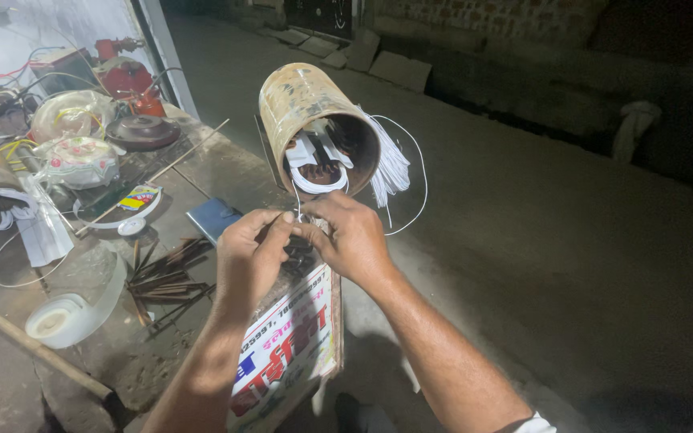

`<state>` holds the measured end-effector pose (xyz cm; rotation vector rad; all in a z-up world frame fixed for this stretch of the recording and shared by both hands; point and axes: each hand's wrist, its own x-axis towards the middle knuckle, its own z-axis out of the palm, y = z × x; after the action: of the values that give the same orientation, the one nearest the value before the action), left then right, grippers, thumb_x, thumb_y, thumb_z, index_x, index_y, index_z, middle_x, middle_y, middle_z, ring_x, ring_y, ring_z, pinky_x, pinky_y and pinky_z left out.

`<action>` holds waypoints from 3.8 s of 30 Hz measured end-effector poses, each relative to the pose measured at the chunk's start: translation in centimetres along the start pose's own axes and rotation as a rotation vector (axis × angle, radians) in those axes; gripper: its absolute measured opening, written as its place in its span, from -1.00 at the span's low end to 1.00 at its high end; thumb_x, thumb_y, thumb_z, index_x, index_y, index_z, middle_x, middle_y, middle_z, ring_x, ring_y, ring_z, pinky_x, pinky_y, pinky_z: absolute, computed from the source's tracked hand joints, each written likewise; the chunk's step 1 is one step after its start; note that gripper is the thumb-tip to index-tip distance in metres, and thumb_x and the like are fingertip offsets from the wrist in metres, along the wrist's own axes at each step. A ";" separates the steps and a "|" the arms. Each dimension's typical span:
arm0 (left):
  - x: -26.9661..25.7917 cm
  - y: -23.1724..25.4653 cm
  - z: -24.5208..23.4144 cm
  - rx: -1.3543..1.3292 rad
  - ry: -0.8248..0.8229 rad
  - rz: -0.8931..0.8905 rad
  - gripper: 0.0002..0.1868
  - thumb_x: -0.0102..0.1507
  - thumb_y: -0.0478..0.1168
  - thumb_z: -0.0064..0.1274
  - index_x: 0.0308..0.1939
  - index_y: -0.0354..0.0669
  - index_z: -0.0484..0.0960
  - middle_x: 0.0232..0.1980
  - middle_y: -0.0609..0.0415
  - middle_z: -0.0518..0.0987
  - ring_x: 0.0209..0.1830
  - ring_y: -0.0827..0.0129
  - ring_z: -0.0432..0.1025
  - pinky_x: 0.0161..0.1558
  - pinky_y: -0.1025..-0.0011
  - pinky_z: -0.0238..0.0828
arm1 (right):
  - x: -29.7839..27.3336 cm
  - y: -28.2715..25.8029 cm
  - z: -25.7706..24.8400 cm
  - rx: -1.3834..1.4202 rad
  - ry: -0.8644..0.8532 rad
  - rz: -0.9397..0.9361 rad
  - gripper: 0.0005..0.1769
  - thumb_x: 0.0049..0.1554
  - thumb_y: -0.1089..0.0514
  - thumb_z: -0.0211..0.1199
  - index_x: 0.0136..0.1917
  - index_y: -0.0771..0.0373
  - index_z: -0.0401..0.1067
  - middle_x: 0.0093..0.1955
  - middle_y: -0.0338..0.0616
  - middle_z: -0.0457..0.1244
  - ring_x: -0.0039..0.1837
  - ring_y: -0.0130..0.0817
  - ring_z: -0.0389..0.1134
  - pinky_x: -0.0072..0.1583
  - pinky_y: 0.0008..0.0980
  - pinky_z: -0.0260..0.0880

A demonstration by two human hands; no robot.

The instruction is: The person winds white wire around a cylindrical metal core, repeatedly pulling and arranging the wire with both hands. They use a wooden stick to push and adjust the wire inside the cylinder. The process continues with multiple loops and adjustments throughout the clip.

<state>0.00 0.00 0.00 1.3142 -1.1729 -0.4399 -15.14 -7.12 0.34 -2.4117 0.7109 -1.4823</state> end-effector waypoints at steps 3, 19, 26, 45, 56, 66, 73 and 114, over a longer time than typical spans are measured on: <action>0.2 -0.2 0.0 0.056 0.021 -0.042 -0.72 0.30 -0.10 0.14 -0.12 -0.26 0.76 -0.37 0.11 0.68 -0.49 0.53 0.46 -0.39 0.53 0.43 | -0.3 0.1 -0.1 0.010 0.069 -0.080 -0.66 0.05 0.01 0.51 0.06 0.17 0.58 -0.06 -0.12 0.40 -0.11 -0.18 0.47 -0.08 -0.24 0.45; -0.1 0.5 -2.4 0.265 0.095 0.220 -0.76 0.27 -0.20 0.15 -0.10 -0.30 0.72 -0.31 -0.02 0.72 -0.38 0.52 0.56 -0.32 0.52 0.48 | -4.5 6.6 -4.9 -0.030 0.251 0.195 -0.88 0.14 0.20 0.41 -0.07 0.29 0.57 -0.20 -0.16 0.39 -0.26 -0.50 0.39 -0.24 -0.47 0.40; 0.4 1.2 -0.6 0.248 0.113 0.467 -0.78 0.29 -0.23 0.19 -0.04 -0.28 0.70 -0.17 -0.04 0.69 -0.27 0.41 0.60 -0.23 0.47 0.52 | -3.4 5.5 -4.5 -0.070 0.231 -0.020 -0.79 0.13 0.24 0.42 0.04 0.28 0.52 -0.04 -0.09 0.39 -0.02 -0.23 0.46 0.02 -0.31 0.49; 6.3 1.6 1.8 0.353 0.124 0.130 -0.09 0.19 0.02 0.31 0.49 -0.18 0.20 -0.54 0.05 0.55 -0.56 0.37 0.47 -0.38 0.34 0.41 | 1.2 4.8 -0.2 -0.231 0.162 -0.334 -0.54 -0.07 0.21 0.54 0.10 0.22 0.51 0.15 -0.15 0.33 0.28 -0.06 0.34 0.22 -0.11 0.41; 5.8 0.1 3.4 0.377 0.140 0.083 -0.13 0.20 -0.09 0.18 0.55 -0.09 0.16 -0.42 -0.18 0.68 -0.42 0.14 0.65 -0.21 0.25 0.57 | 0.2 6.6 1.4 -0.343 0.256 -0.374 -0.51 -0.06 0.15 0.56 0.15 0.14 0.54 0.14 -0.28 0.36 0.19 -0.14 0.26 0.24 -0.06 0.13; 3.8 -0.9 0.4 0.281 0.019 0.436 -0.34 0.40 -0.11 0.13 0.53 -0.21 0.30 0.05 -0.21 0.69 -0.09 0.20 0.59 -0.03 0.25 0.49 | 0.2 2.3 -2.1 -0.231 0.288 -0.193 -0.62 0.05 0.17 0.48 0.15 0.07 0.53 0.16 -0.30 0.38 0.34 -0.14 0.32 0.38 -0.11 0.18; 3.6 -3.2 -0.3 0.291 -0.015 0.174 -0.32 0.23 -0.36 -0.02 0.48 -0.11 0.33 -0.16 -0.07 0.66 -0.26 0.31 0.57 -0.12 0.38 0.49 | 4.7 -2.6 -1.3 -0.341 0.326 -0.189 -0.08 0.01 -0.26 0.52 0.45 0.25 0.31 0.49 0.25 -0.01 0.53 0.26 -0.02 0.45 0.25 -0.01; 0.3 -0.5 2.7 0.570 -0.046 0.523 -0.23 0.17 -0.18 0.14 0.45 -0.26 0.31 0.45 -0.24 0.35 0.04 -0.10 0.57 0.05 0.10 0.53 | 15.6 13.6 -3.0 -0.223 0.008 0.246 -0.55 0.29 -0.16 0.28 0.26 0.19 0.49 0.19 0.07 0.38 0.24 -0.08 0.41 0.27 -0.13 0.38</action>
<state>-2.00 -1.83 -0.80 1.3981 -1.6915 0.2687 -15.87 -26.56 7.98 -2.3652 1.1839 -1.3780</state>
